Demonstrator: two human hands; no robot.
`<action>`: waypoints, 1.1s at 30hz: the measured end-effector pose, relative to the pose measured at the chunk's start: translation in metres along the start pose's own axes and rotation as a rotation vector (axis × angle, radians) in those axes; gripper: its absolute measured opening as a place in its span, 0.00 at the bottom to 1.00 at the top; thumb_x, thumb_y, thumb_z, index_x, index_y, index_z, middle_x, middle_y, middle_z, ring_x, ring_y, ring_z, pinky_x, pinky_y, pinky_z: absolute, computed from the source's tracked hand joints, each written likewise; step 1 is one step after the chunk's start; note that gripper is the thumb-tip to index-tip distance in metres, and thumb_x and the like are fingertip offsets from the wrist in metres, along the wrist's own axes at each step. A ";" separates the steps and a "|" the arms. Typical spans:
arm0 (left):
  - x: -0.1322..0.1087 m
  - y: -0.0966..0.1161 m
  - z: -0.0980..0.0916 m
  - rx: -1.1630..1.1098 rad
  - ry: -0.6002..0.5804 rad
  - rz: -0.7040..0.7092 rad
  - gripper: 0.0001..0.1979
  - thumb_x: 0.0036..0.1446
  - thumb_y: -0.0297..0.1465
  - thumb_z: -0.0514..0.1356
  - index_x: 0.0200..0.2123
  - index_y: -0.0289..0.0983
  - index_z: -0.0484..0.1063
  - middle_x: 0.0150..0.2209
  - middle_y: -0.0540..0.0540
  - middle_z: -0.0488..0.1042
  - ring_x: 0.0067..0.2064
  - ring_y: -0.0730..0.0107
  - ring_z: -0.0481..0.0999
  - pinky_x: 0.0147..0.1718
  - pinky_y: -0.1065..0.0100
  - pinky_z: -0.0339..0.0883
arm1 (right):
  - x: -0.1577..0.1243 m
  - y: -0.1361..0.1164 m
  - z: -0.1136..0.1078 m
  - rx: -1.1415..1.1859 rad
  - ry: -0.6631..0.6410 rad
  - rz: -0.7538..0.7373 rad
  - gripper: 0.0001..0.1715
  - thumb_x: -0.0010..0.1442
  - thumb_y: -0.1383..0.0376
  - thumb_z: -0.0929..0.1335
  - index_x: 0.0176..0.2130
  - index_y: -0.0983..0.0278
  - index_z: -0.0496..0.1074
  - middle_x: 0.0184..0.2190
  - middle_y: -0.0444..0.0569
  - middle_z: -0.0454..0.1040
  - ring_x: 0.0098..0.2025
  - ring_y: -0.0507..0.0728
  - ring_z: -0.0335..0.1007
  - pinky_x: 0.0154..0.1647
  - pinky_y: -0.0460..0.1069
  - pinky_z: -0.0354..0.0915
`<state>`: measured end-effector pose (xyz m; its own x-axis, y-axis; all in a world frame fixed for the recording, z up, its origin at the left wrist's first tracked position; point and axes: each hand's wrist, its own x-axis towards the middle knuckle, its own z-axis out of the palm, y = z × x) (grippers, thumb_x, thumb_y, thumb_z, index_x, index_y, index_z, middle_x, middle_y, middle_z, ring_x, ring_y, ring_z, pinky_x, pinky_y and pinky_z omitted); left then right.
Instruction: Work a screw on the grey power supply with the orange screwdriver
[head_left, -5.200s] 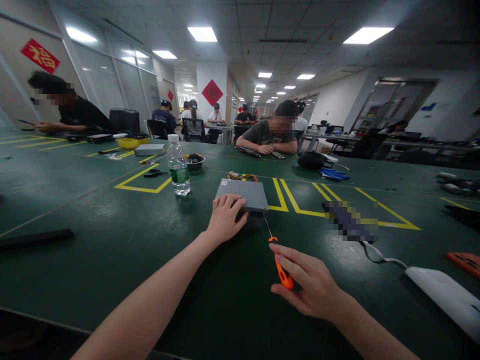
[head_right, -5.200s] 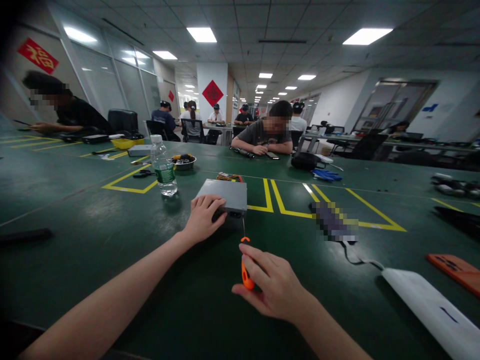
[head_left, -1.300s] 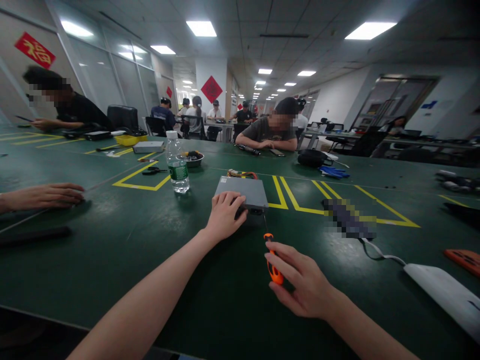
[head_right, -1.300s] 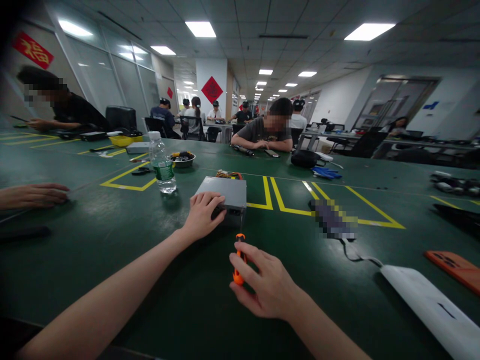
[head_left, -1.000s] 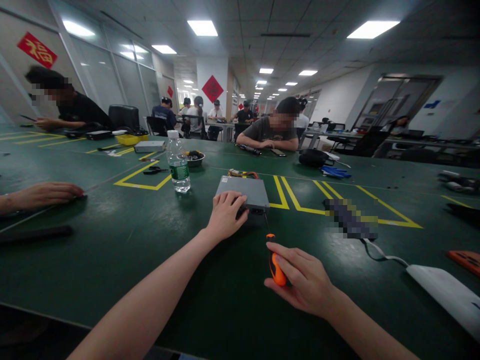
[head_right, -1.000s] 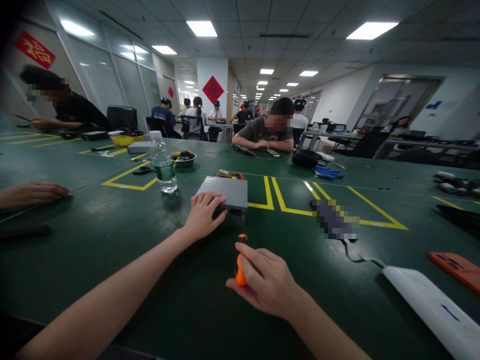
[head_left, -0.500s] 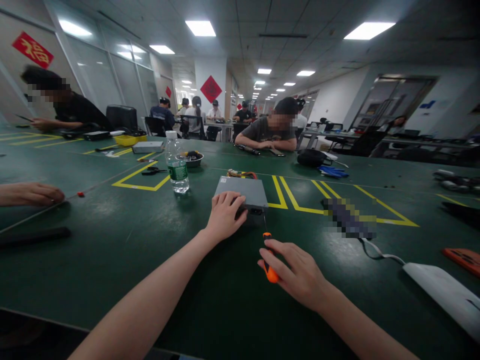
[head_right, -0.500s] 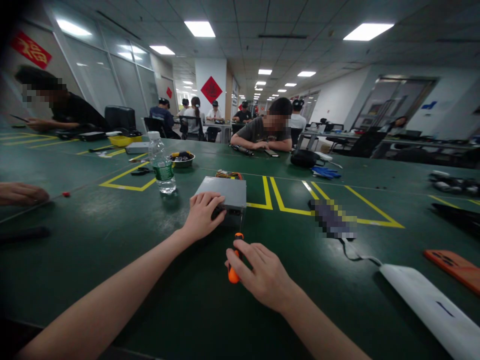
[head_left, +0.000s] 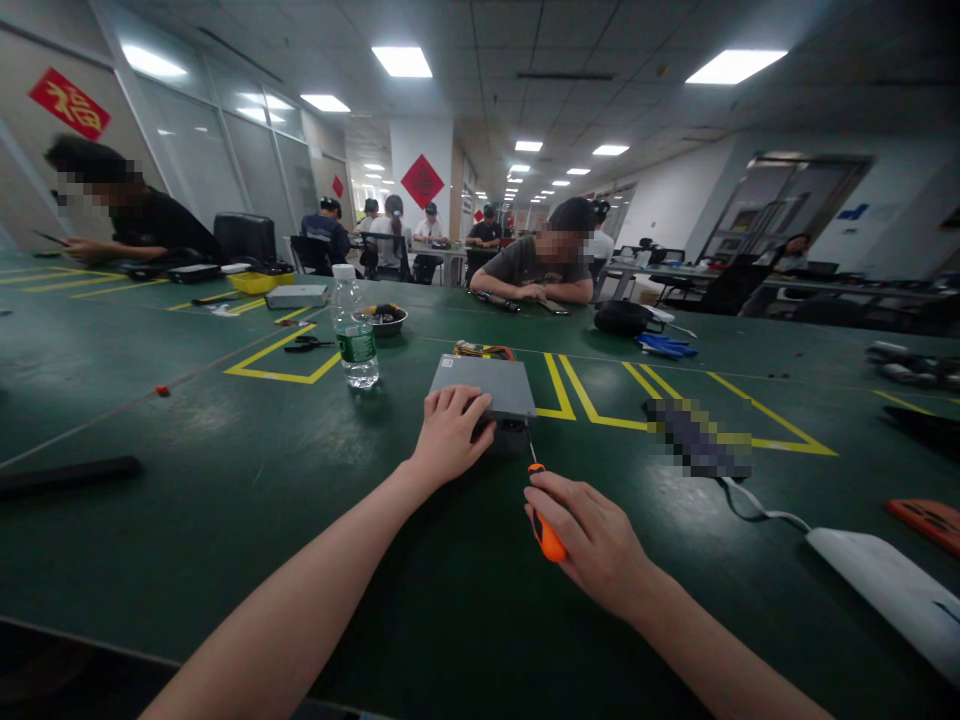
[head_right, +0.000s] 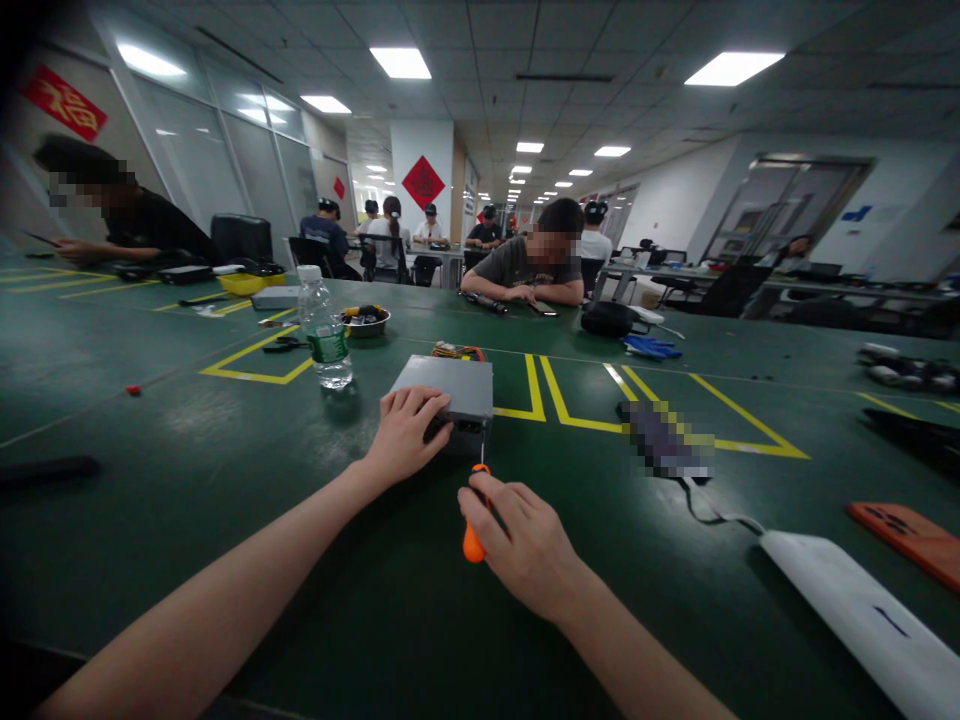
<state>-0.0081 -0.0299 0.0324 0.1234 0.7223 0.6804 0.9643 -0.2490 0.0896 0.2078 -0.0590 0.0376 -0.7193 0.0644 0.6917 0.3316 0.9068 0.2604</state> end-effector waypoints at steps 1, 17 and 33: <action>0.000 0.000 0.000 0.002 0.000 0.007 0.15 0.57 0.36 0.53 0.48 0.41 0.65 0.50 0.43 0.65 0.52 0.57 0.60 0.48 0.56 0.53 | 0.000 0.000 0.000 0.006 0.013 -0.004 0.15 0.59 0.77 0.60 0.46 0.72 0.64 0.41 0.61 0.70 0.40 0.58 0.70 0.37 0.51 0.70; -0.001 0.000 0.001 0.025 0.024 -0.016 0.16 0.56 0.36 0.55 0.48 0.41 0.65 0.47 0.42 0.64 0.49 0.56 0.60 0.47 0.55 0.54 | 0.007 -0.005 0.000 0.062 -0.066 -0.117 0.13 0.60 0.74 0.58 0.43 0.70 0.66 0.43 0.61 0.71 0.39 0.57 0.70 0.39 0.52 0.69; -0.001 0.000 0.000 0.029 0.022 -0.014 0.16 0.56 0.36 0.55 0.48 0.40 0.65 0.47 0.42 0.63 0.50 0.57 0.60 0.47 0.56 0.53 | 0.008 -0.005 0.001 -0.001 -0.108 -0.119 0.16 0.61 0.75 0.55 0.43 0.70 0.66 0.44 0.60 0.71 0.40 0.57 0.71 0.39 0.52 0.70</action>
<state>-0.0084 -0.0306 0.0313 0.1048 0.7112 0.6952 0.9723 -0.2201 0.0785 0.1995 -0.0629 0.0411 -0.8152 0.0007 0.5791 0.2402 0.9103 0.3370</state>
